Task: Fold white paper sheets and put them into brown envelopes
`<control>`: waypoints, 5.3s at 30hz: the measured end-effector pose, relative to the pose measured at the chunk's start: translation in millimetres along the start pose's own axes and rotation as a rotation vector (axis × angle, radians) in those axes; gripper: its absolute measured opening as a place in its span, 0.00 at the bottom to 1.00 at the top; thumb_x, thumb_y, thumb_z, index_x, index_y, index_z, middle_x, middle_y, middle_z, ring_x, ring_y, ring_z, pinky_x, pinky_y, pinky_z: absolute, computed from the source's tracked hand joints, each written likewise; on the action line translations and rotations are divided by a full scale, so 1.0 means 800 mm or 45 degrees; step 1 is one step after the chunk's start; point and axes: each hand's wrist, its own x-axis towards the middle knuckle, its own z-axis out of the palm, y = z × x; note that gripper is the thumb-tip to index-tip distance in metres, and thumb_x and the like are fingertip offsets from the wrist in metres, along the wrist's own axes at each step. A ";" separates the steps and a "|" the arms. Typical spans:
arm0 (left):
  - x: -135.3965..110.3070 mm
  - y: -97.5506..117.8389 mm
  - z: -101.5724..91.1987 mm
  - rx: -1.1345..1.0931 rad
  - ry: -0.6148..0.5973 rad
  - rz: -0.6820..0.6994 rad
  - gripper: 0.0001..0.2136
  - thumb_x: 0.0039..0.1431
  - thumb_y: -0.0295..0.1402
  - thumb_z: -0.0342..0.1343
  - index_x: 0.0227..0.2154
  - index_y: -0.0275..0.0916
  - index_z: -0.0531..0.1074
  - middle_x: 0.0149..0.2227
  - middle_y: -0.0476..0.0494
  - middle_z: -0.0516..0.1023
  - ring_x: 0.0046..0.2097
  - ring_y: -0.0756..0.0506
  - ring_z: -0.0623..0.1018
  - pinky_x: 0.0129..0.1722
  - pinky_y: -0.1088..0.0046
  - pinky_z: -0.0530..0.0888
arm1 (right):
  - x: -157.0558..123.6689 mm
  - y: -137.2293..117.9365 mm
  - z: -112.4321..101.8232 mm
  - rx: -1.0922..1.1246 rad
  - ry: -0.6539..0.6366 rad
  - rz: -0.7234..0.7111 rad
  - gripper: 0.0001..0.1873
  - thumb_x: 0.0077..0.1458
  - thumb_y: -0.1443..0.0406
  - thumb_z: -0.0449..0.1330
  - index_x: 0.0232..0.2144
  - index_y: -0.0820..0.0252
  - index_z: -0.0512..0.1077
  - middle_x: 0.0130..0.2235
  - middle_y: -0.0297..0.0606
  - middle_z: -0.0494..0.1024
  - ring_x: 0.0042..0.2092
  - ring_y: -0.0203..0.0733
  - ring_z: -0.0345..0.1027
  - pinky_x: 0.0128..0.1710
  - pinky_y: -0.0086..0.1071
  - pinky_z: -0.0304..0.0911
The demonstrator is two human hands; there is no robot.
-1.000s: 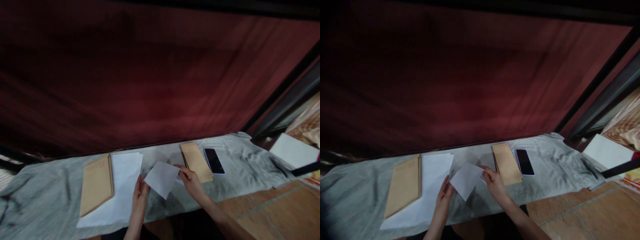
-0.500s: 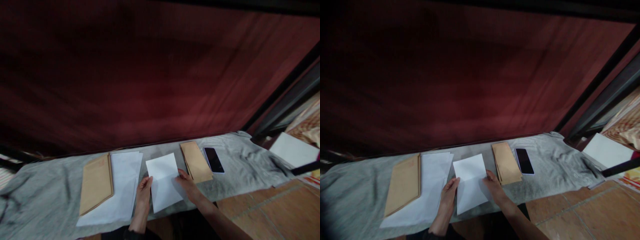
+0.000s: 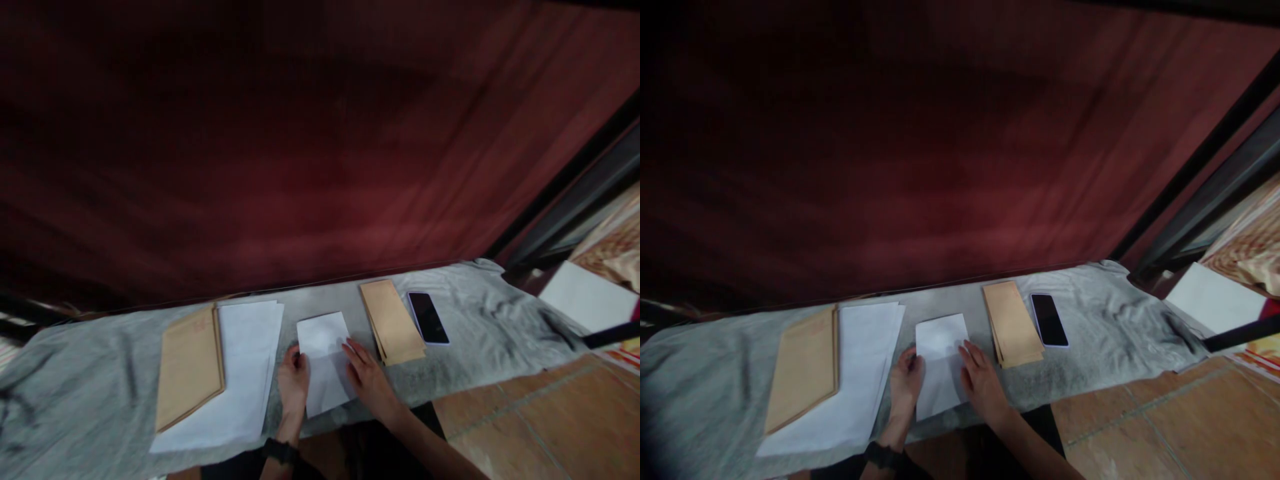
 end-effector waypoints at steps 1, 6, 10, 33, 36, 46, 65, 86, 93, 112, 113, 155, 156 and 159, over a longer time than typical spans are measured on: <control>-0.001 0.000 0.001 0.010 -0.004 0.002 0.13 0.54 0.34 0.50 0.40 0.39 0.74 0.33 0.43 0.82 0.34 0.42 0.81 0.37 0.65 0.76 | -0.001 -0.003 -0.001 -0.065 -0.042 -0.056 0.30 0.64 0.70 0.49 0.67 0.54 0.59 0.66 0.43 0.66 0.66 0.48 0.60 0.62 0.47 0.64; -0.011 0.003 -0.003 0.060 -0.073 -0.034 0.17 0.60 0.34 0.49 0.50 0.36 0.71 0.35 0.41 0.81 0.34 0.41 0.81 0.37 0.63 0.76 | -0.008 -0.011 -0.002 -0.323 -0.152 -0.215 0.28 0.66 0.65 0.55 0.67 0.57 0.61 0.68 0.46 0.62 0.67 0.50 0.57 0.66 0.50 0.56; -0.023 0.013 -0.012 0.291 0.016 0.118 0.19 0.65 0.35 0.45 0.54 0.35 0.71 0.41 0.36 0.80 0.41 0.39 0.81 0.44 0.58 0.76 | -0.009 -0.011 -0.001 -0.380 -0.149 -0.234 0.28 0.66 0.63 0.56 0.66 0.57 0.61 0.68 0.46 0.63 0.67 0.49 0.57 0.66 0.48 0.55; 0.009 0.002 0.047 0.789 -0.130 0.731 0.28 0.70 0.39 0.39 0.66 0.27 0.58 0.68 0.28 0.60 0.71 0.36 0.58 0.67 0.49 0.60 | -0.010 -0.011 0.001 -0.389 -0.105 -0.241 0.28 0.66 0.62 0.57 0.66 0.58 0.62 0.67 0.46 0.63 0.68 0.49 0.57 0.67 0.49 0.53; 0.006 -0.010 0.034 0.788 -0.053 0.705 0.28 0.70 0.40 0.39 0.67 0.27 0.57 0.68 0.26 0.61 0.70 0.36 0.59 0.67 0.49 0.61 | -0.010 -0.012 0.000 -0.398 -0.108 -0.236 0.28 0.66 0.62 0.57 0.66 0.58 0.62 0.67 0.45 0.63 0.67 0.48 0.57 0.67 0.48 0.53; -0.088 -0.024 0.009 0.787 -0.215 0.888 0.27 0.69 0.37 0.42 0.69 0.35 0.55 0.70 0.35 0.58 0.71 0.38 0.58 0.67 0.51 0.62 | -0.010 -0.011 0.001 -0.384 -0.133 -0.223 0.28 0.66 0.64 0.56 0.66 0.58 0.62 0.68 0.46 0.62 0.68 0.49 0.56 0.66 0.48 0.54; -0.118 -0.049 -0.028 0.888 0.029 1.032 0.35 0.69 0.43 0.47 0.72 0.34 0.41 0.67 0.28 0.62 0.68 0.34 0.63 0.65 0.50 0.64 | -0.046 0.009 -0.025 -0.436 -0.042 -0.243 0.29 0.67 0.63 0.53 0.68 0.62 0.59 0.66 0.43 0.65 0.66 0.45 0.60 0.67 0.43 0.55; -0.033 0.024 0.078 0.935 -0.252 1.053 0.24 0.70 0.33 0.42 0.68 0.39 0.57 0.69 0.41 0.62 0.70 0.41 0.60 0.67 0.52 0.62 | -0.047 0.009 -0.010 -0.450 -0.013 -0.227 0.30 0.66 0.63 0.54 0.67 0.63 0.59 0.64 0.45 0.68 0.65 0.47 0.62 0.68 0.44 0.53; -0.036 -0.006 0.045 0.942 -0.092 0.978 0.28 0.70 0.37 0.42 0.69 0.34 0.52 0.68 0.35 0.62 0.70 0.39 0.61 0.66 0.54 0.62 | -0.047 0.006 -0.014 -0.421 -0.005 -0.236 0.29 0.67 0.63 0.52 0.68 0.64 0.58 0.65 0.45 0.67 0.65 0.48 0.61 0.68 0.46 0.52; -0.106 -0.025 0.003 1.064 -0.044 1.091 0.27 0.68 0.33 0.43 0.69 0.42 0.53 0.70 0.42 0.60 0.70 0.38 0.59 0.67 0.49 0.59 | -0.047 -0.012 -0.033 -0.368 -0.192 -0.421 0.30 0.68 0.61 0.53 0.69 0.57 0.54 0.69 0.40 0.59 0.69 0.46 0.52 0.70 0.48 0.47; -0.108 -0.023 0.004 1.063 -0.072 1.116 0.27 0.68 0.33 0.44 0.69 0.43 0.54 0.70 0.42 0.60 0.70 0.39 0.59 0.67 0.50 0.60 | -0.047 -0.013 -0.031 -0.357 -0.203 -0.424 0.31 0.68 0.61 0.53 0.70 0.57 0.54 0.69 0.40 0.59 0.69 0.45 0.53 0.69 0.48 0.48; -0.098 -0.057 -0.049 1.197 -0.218 1.173 0.33 0.56 0.16 0.43 0.63 0.47 0.67 0.62 0.49 0.73 0.62 0.47 0.72 0.58 0.69 0.70 | -0.021 0.040 -0.056 -0.067 -0.480 -0.303 0.35 0.57 0.78 0.52 0.63 0.47 0.66 0.63 0.31 0.70 0.63 0.39 0.65 0.63 0.38 0.62; -0.100 -0.058 -0.049 1.209 -0.215 1.169 0.34 0.56 0.16 0.43 0.64 0.47 0.65 0.63 0.49 0.72 0.63 0.47 0.72 0.59 0.68 0.69 | -0.013 0.041 -0.059 -0.031 -0.480 -0.264 0.34 0.58 0.78 0.51 0.62 0.45 0.68 0.61 0.30 0.74 0.60 0.38 0.69 0.61 0.35 0.65; -0.105 -0.059 -0.047 1.239 -0.193 1.150 0.34 0.57 0.17 0.42 0.65 0.47 0.64 0.64 0.48 0.70 0.64 0.46 0.70 0.60 0.66 0.68 | 0.012 0.035 -0.061 0.018 -0.438 -0.178 0.29 0.63 0.75 0.51 0.61 0.48 0.69 0.58 0.32 0.77 0.57 0.39 0.72 0.58 0.34 0.68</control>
